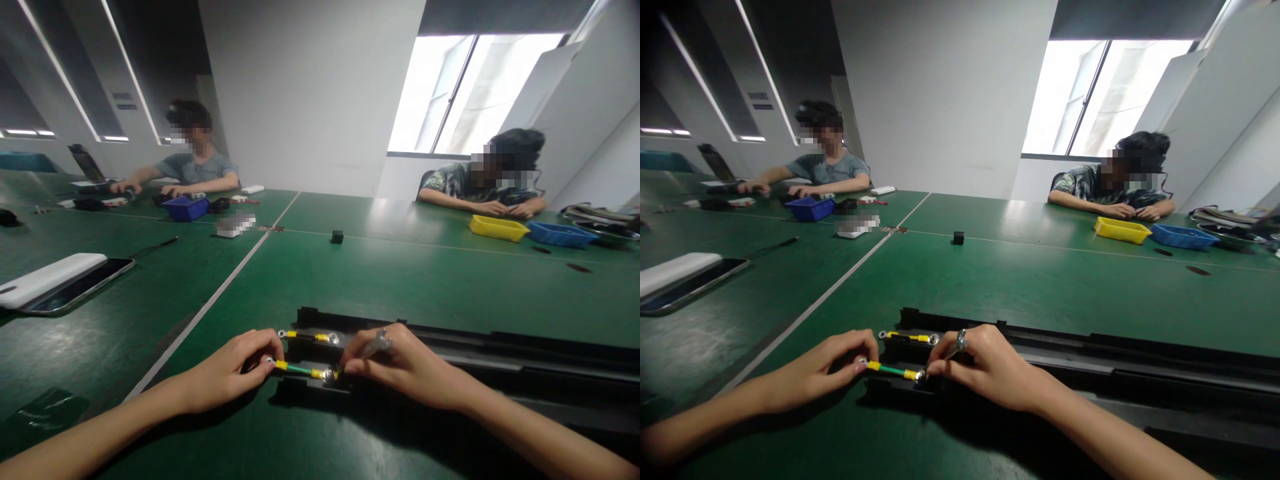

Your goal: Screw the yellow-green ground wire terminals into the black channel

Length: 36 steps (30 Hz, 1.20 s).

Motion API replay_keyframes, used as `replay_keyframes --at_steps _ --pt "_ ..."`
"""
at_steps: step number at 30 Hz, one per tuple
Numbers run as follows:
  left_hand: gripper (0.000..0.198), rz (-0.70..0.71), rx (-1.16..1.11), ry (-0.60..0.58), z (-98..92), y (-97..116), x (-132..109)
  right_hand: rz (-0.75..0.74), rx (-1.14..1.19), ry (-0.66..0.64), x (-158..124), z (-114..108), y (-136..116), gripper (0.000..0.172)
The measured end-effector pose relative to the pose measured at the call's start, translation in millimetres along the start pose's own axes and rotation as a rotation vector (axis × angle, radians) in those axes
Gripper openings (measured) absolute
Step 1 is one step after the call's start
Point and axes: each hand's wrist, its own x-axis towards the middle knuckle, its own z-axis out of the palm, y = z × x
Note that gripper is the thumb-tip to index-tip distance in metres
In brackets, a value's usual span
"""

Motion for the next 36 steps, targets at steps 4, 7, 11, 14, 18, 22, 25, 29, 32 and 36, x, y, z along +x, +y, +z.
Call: replay_keyframes --at_steps 4,7,11,14,18,22,25,29,32,36 --pt "0.016 0.001 -0.007 -0.001 0.1 -0.9 1.1 -0.004 -0.026 -0.012 0.0 0.7 0.7 0.028" --pt "0.015 0.008 -0.010 -0.002 0.9 -1.8 0.8 -0.003 -0.044 -0.005 0.1 0.6 0.0 0.030" --pt "0.015 0.010 -0.012 -0.002 1.2 -2.4 0.6 0.022 -0.042 -0.003 -0.3 -0.3 -1.4 0.029" --pt "0.015 0.007 -0.011 -0.005 0.6 -2.1 0.9 0.012 -0.034 0.000 -0.2 -0.6 -1.9 0.027" --pt "0.016 0.006 -0.008 -0.006 0.0 -1.8 0.5 -0.009 -0.008 -0.009 0.1 -1.5 -2.0 0.023" --pt "0.016 0.011 -0.013 -0.006 0.4 -1.6 -0.8 -0.015 0.037 -0.043 -0.1 -2.5 -1.7 0.022" --pt "0.015 0.010 -0.008 -0.003 0.4 -1.0 -1.2 -0.033 0.045 -0.086 -0.4 -2.5 -0.6 0.025" --pt "0.016 0.002 -0.001 -0.005 0.2 -0.6 -1.0 -0.017 0.012 -0.086 -1.2 -2.4 0.6 0.028" --pt "0.016 0.004 -0.005 -0.003 0.1 -0.1 -0.5 -0.028 -0.013 -0.057 -1.6 -2.5 0.1 0.025" --pt "0.016 0.006 -0.001 0.000 0.4 0.8 -0.7 -0.039 -0.038 -0.016 -1.3 -1.8 -0.9 0.022"
